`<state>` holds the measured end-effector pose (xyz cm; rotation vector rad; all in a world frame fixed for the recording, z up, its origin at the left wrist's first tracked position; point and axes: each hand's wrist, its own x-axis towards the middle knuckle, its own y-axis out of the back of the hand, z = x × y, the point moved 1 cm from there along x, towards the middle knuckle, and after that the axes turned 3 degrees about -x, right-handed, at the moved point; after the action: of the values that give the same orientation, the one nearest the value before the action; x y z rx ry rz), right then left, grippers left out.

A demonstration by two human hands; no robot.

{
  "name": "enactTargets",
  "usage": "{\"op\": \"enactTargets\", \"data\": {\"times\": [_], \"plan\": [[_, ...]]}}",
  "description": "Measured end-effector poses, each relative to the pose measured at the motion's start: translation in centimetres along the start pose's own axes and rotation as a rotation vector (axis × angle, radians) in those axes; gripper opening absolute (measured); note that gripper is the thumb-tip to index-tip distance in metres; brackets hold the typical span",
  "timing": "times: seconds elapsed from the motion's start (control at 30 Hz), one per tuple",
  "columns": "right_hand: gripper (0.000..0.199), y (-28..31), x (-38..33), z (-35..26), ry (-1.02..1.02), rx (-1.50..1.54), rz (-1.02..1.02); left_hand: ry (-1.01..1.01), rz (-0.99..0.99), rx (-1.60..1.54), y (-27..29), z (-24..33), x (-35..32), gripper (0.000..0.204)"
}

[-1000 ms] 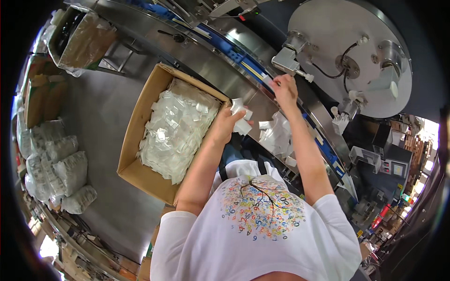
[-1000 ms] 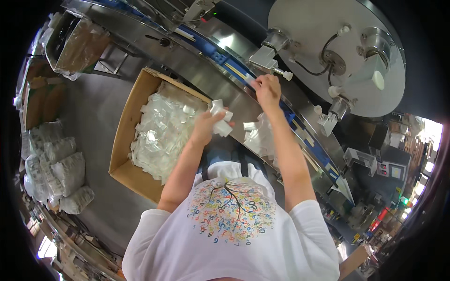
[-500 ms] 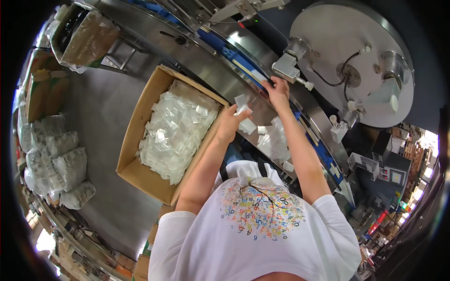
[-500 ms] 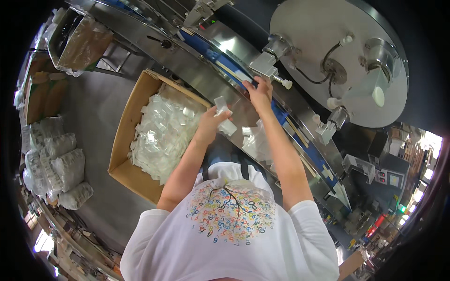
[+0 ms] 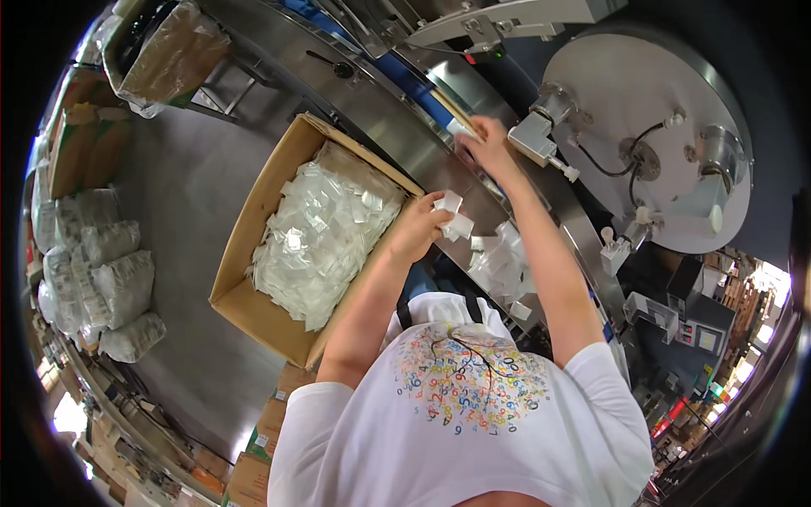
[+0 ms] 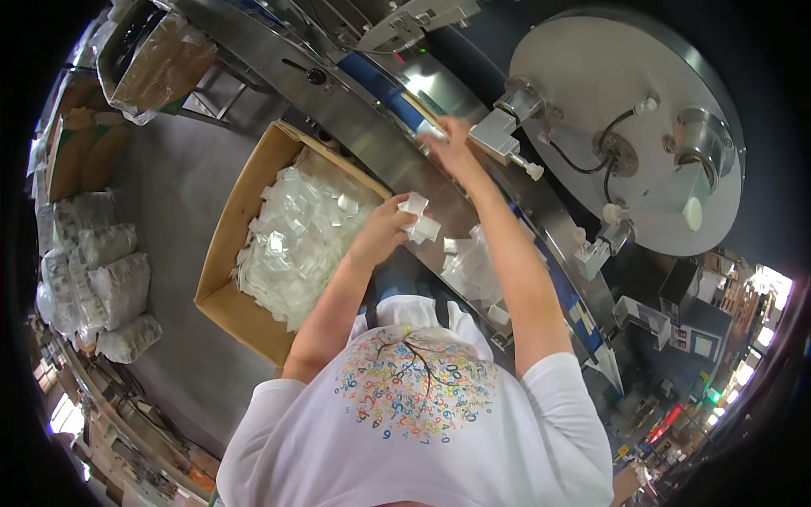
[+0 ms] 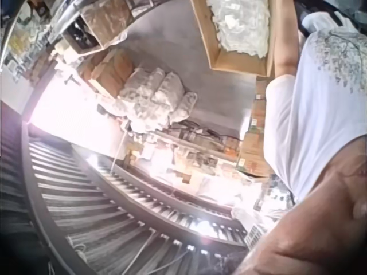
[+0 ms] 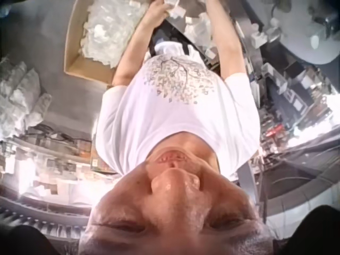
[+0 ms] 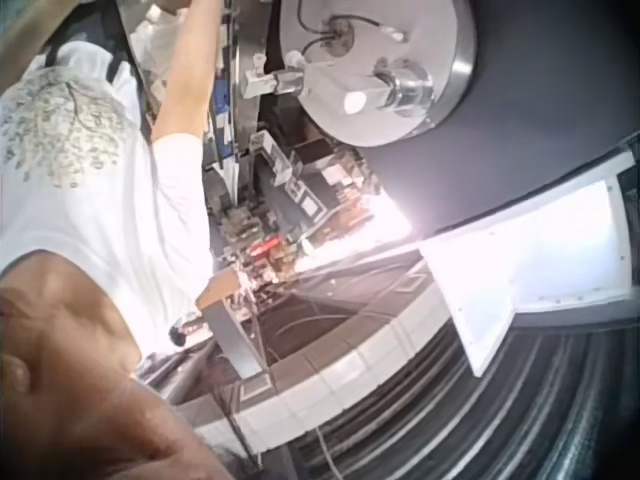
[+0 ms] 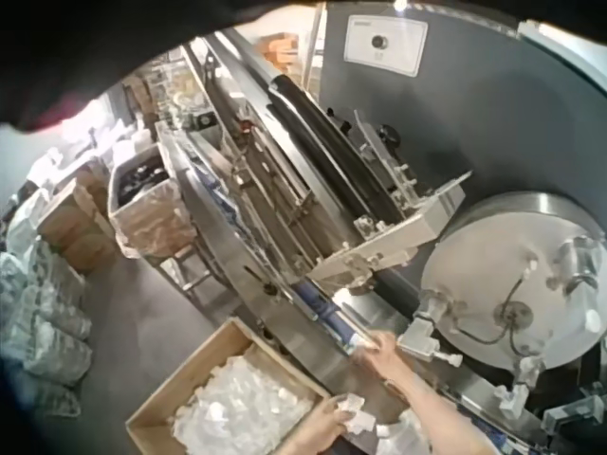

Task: Picking up small white packets from a conveyor belt and placing them into a cardboard box.

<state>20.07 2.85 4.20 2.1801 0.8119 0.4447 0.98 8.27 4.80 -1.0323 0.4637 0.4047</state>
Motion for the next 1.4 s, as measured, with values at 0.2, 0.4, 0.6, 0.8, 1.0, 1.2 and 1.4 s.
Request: {"op": "enactTargets", "data": {"times": [0.2, 0.4, 0.6, 0.8, 1.0, 1.2, 1.4], "plan": [[0.024, 1.8, -6.8, -1.9, -0.294, 0.403, -0.543, 0.001, 0.000, 0.162, 0.7, 0.1, 0.4, 0.043], [0.023, -0.1, 0.0, 1.7, -0.725, 0.925, -0.153, -0.067, 0.073, 0.267, -0.3, 1.3, 0.4, 0.042], [0.033, -0.6, -3.6, -0.2, -0.693, 0.593, -0.050, -0.140, 0.150, -0.002, 0.5, 1.2, 1.3, 0.039], [0.022, -0.9, -7.2, 1.1, -0.360, 0.337, -0.305, -0.161, 0.216, 0.044, -0.3, 2.0, 1.2, 0.037], [0.037, -1.2, 1.8, -0.2, -0.279, 0.133, 0.073, -0.167, 0.121, -0.151, 0.6, 1.9, 1.9, 0.035], [0.028, -2.6, -6.2, -2.9, -0.214, 0.315, -0.220, -0.213, 0.200, -0.123, 0.8, 2.6, 0.8, 0.038], [0.022, -3.6, 6.8, -3.4, -0.437, 0.504, -0.280, -0.329, 0.198, -0.107, 3.1, 1.9, 0.4, 0.049]]}}
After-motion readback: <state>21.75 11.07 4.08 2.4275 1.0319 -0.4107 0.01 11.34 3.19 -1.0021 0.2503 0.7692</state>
